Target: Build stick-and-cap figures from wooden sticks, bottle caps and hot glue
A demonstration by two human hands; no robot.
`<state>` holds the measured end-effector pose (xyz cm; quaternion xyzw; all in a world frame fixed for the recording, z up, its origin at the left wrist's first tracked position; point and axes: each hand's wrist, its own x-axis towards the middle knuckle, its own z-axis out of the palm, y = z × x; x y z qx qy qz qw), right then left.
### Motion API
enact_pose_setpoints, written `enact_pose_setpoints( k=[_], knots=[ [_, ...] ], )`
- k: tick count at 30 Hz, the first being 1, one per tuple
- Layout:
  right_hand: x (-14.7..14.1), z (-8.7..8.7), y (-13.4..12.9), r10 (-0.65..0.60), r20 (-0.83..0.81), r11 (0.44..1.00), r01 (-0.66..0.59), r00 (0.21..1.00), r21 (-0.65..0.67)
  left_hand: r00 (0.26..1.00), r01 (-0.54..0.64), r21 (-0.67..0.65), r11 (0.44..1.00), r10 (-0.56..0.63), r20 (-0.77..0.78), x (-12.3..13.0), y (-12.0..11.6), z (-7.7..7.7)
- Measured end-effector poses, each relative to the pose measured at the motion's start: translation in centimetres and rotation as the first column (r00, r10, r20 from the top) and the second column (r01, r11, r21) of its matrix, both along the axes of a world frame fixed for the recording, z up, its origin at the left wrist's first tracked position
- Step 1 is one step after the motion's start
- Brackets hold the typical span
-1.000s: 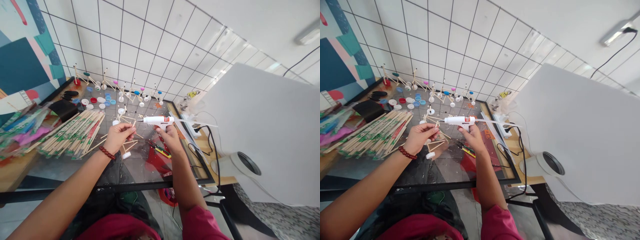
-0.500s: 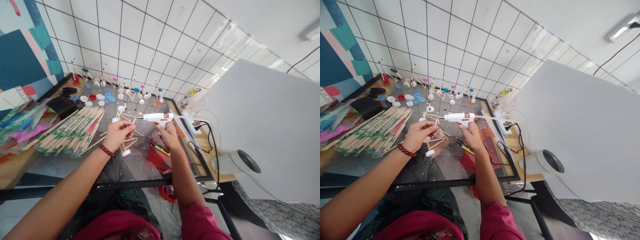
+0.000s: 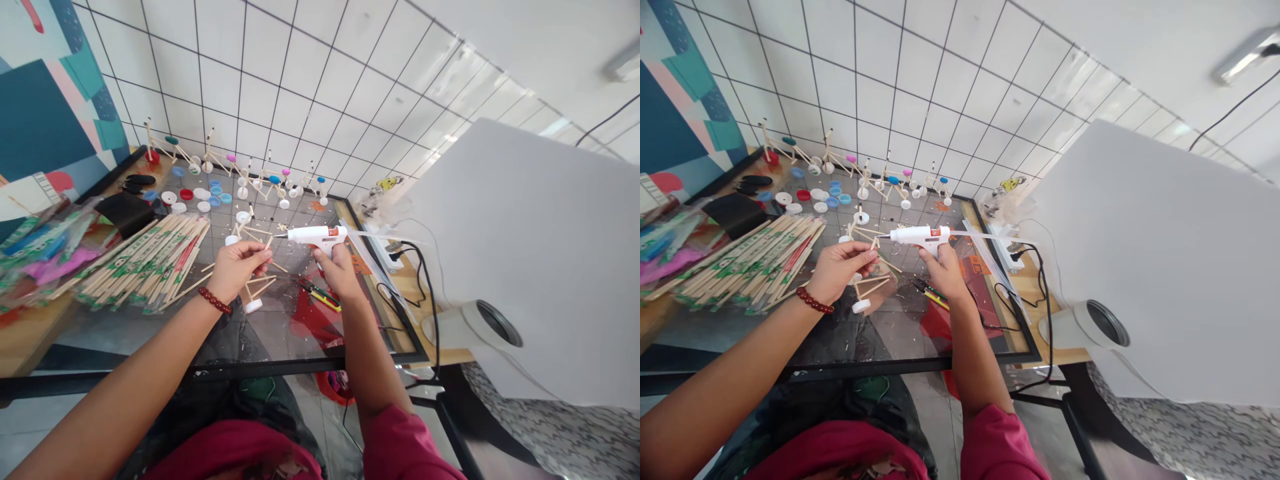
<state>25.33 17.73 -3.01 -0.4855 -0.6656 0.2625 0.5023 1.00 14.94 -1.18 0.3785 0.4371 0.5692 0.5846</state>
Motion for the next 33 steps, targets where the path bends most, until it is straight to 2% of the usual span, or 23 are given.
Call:
enact_pose_setpoints(
  k=[16,25,33],
  knots=[
    [0.02,-0.06,-0.03,-0.012,0.019,1.0,0.011,1.0,0.013,1.0,-0.007,0.01,1.0,0.007,0.0,-0.02,0.03,-0.05],
    [0.01,-0.25,0.1,0.01,-0.023,1.0,-0.01,1.0,0.002,1.0,-0.029,-0.008,1.0,0.029,0.001,-0.08,0.36,-0.46],
    [0.15,-0.13,0.01,0.0,0.028,1.0,0.0,1.0,-0.009,0.999,-0.036,0.001,0.999,0.036,-0.005,-0.11,0.26,-0.43]
  ],
)
